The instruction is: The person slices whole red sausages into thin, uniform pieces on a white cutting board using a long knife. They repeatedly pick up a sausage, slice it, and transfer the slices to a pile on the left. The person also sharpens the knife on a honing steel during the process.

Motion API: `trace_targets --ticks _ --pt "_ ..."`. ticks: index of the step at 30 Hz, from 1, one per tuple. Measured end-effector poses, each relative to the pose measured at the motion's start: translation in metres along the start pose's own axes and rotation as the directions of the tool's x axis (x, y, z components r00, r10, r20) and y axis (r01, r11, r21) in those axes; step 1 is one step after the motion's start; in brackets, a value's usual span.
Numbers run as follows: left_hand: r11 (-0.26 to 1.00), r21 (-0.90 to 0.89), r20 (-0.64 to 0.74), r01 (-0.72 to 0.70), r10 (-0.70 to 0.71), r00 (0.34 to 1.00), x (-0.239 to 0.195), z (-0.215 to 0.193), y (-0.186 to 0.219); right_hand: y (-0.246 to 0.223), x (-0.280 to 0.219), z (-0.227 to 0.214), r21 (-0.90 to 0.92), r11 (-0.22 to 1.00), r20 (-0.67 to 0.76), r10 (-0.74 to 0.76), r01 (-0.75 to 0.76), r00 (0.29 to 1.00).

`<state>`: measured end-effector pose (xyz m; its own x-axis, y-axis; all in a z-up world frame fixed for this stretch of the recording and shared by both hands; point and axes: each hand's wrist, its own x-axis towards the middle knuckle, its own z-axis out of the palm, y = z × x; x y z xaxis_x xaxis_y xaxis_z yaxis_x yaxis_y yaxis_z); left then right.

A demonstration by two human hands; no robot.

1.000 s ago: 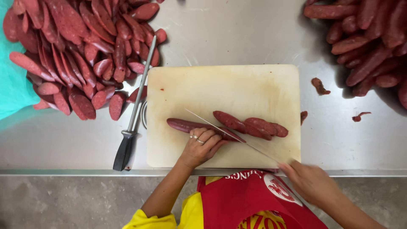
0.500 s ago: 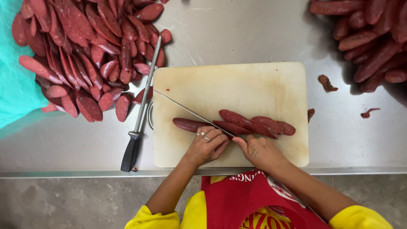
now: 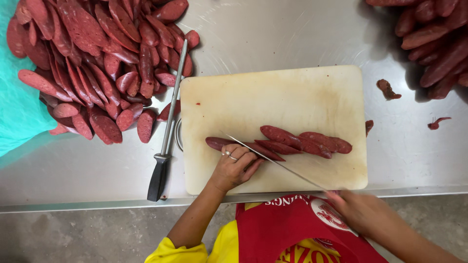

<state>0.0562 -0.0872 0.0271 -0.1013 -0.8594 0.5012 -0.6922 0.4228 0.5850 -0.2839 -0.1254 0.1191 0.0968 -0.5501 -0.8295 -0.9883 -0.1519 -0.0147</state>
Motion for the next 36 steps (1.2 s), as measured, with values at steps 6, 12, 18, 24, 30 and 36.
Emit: trace_targets --ticks 6,12,18,24,30,36 --pt "0.999 0.023 0.033 -0.042 0.041 0.999 0.003 -0.006 0.002 -0.133 0.071 -0.007 0.05 0.917 -0.433 -0.338 0.397 0.836" --pt "0.996 0.085 -0.046 -0.04 0.044 0.998 -0.007 -0.021 -0.008 -0.024 0.023 0.002 -0.325 0.72 -0.394 -0.692 0.613 0.605" --pt "0.997 0.075 -0.045 -0.034 0.038 0.998 -0.012 -0.019 -0.014 0.045 -0.044 0.032 -0.339 0.939 0.086 0.101 -0.066 0.991" --pt "1.0 0.004 0.012 -0.011 0.011 1.0 -0.012 -0.022 -0.018 -0.082 0.025 0.009 0.063 0.957 -0.202 -0.267 0.284 0.942" --pt "1.0 -0.013 -0.013 -0.029 0.029 1.0 -0.008 -0.035 -0.011 -0.145 0.057 -0.011 0.059 0.923 -0.242 -0.357 0.381 0.902" --pt "0.998 0.06 -0.067 0.006 -0.002 0.998 -0.016 -0.041 -0.022 -0.016 -0.034 0.021 -0.191 0.959 -0.144 -0.24 0.211 0.96"
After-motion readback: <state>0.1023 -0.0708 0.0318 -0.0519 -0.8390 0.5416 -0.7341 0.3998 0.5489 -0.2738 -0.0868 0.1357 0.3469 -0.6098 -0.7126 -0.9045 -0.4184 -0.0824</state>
